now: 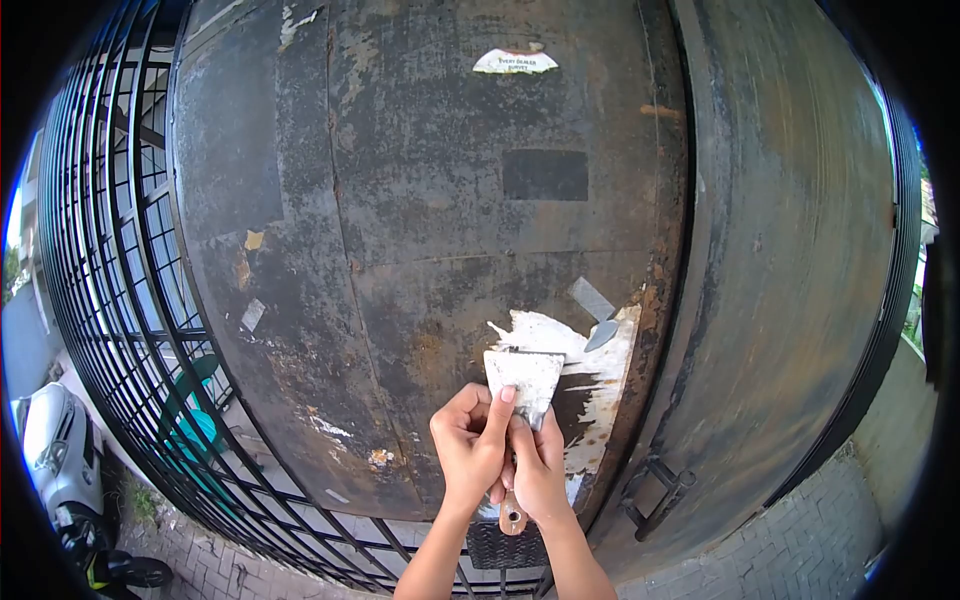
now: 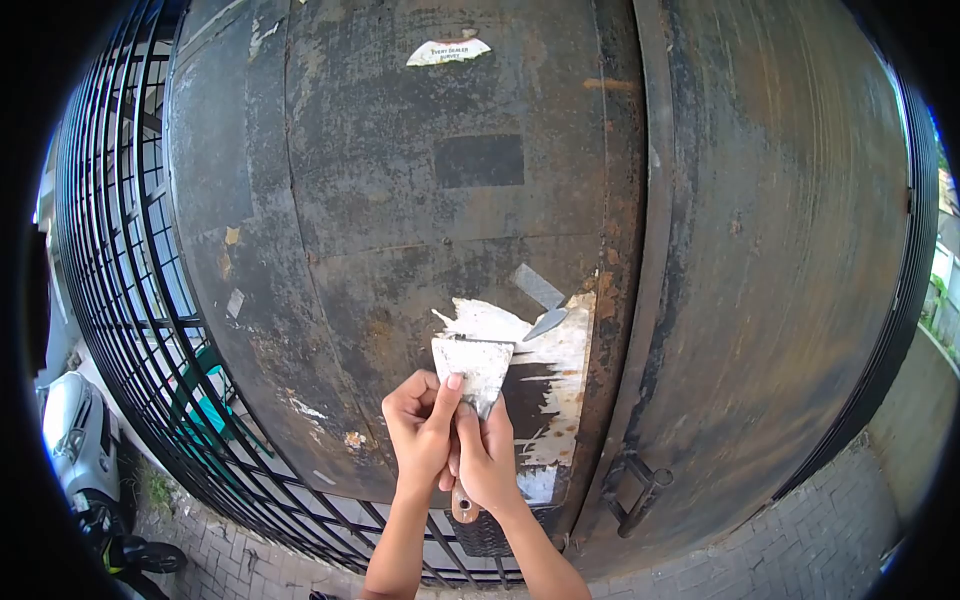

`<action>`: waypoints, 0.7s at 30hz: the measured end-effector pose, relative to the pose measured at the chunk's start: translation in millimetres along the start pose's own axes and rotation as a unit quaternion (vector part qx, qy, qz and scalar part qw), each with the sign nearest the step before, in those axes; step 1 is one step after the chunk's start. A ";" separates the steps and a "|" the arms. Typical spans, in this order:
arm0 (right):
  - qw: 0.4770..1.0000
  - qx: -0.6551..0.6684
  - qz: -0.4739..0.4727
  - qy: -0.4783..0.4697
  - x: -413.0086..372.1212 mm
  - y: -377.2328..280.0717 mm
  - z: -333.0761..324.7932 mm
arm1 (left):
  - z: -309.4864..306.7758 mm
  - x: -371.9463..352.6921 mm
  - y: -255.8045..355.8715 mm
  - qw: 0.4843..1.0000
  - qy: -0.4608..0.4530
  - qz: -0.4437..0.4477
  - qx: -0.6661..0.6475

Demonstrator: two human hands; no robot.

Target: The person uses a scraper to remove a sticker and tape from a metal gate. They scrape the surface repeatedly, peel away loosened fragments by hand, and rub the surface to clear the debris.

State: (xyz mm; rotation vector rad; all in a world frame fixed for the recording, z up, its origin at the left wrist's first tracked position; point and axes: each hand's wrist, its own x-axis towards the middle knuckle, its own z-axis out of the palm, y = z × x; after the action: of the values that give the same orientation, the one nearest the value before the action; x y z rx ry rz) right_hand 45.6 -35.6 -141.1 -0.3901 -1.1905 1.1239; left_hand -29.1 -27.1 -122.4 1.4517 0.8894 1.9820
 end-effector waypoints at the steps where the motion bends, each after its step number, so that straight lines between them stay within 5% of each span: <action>1: 1.000 0.008 0.008 -0.004 3.3 -2.9 0.2 | 0.7 4.1 -0.2 1.000 -0.001 0.007 0.001; 9: 0.999 0.036 0.024 -0.008 8.5 -15.4 5.8 | 1.8 8.1 3.0 1.000 0.000 0.025 0.016; 15: 0.999 0.025 0.038 -0.005 6.3 -14.2 3.0 | 3.2 8.0 16.8 0.999 -0.002 -0.045 0.001; 17: 1.000 0.011 0.027 0.003 4.1 -15.0 4.6 | 0.3 8.8 1.8 0.999 0.002 0.024 0.029; 21: 0.999 0.019 0.050 -0.005 11.2 -25.5 8.5 | 5.5 16.0 28.1 0.999 -0.013 -0.041 -0.014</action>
State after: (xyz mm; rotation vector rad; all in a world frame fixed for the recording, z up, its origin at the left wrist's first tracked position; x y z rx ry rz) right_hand 49.9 -40.0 -112.6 -0.4191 -1.1673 1.2340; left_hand -29.3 -32.4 -90.1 1.4007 0.8921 1.9050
